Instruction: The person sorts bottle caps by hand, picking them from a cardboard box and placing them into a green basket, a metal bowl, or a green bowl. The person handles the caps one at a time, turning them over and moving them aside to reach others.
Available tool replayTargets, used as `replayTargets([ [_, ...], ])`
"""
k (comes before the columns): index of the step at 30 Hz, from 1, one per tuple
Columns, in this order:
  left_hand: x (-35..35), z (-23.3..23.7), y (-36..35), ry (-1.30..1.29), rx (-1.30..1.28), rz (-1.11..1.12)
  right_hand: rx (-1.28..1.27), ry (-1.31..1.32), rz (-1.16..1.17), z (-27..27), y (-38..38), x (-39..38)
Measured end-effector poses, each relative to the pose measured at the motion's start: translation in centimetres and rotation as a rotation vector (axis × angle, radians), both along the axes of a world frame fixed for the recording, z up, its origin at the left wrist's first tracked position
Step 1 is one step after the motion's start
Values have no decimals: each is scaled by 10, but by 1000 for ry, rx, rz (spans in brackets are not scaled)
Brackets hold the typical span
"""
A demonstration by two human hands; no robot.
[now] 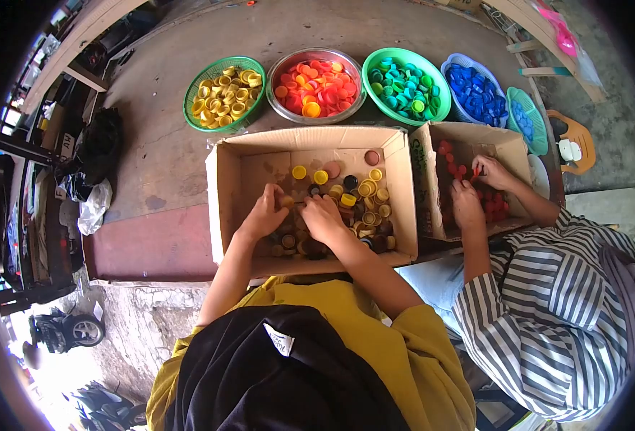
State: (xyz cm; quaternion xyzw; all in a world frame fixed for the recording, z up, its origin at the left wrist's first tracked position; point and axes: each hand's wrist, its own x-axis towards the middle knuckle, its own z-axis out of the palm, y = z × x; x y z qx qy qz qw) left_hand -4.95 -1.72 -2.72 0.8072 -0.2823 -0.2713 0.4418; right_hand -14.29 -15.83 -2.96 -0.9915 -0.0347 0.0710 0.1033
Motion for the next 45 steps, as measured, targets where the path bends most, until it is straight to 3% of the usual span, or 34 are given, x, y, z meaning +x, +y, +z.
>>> replayTargets([
  [3,3,0,-3,-61,-64,-60,15,8,22,5,-3,2],
  [6,8,-17,-4,118,-56,-84,42,46,35,3,-1,0],
  [9,5,-11,-6,486,12,55,66,30,15,0,0,1],
  [15,15,-6,-9,766,-112,119,114,1,28,1,2,1],
  [19,9,-10,-14,870,-374,393,254,-48,13,2,-8,3],
  [21,13,-26,-13,870,-407,429,624,-102,-106,11,-19,7],
  [24,9,-9,-15,1165,-421,526,1138,-217,-253,36,-18,10],
  [27,8,-9,-17,1139,-468,574,858,-213,-156,57,-12,14],
  [31,23,-31,-7,1250,-816,546,-77,-61,146,14,-9,11],
  [35,19,-19,-10,1221,-804,562,74,0,137,6,-15,9],
  [38,16,-6,-9,1316,-710,566,575,-202,-148,41,-22,17],
  [42,13,4,-17,1474,-721,301,718,-391,-58,84,-5,24],
  [44,14,4,-18,1544,-794,410,878,-340,-172,75,-10,21],
  [45,20,-10,-13,1538,-863,405,675,-235,-151,62,-21,16],
])
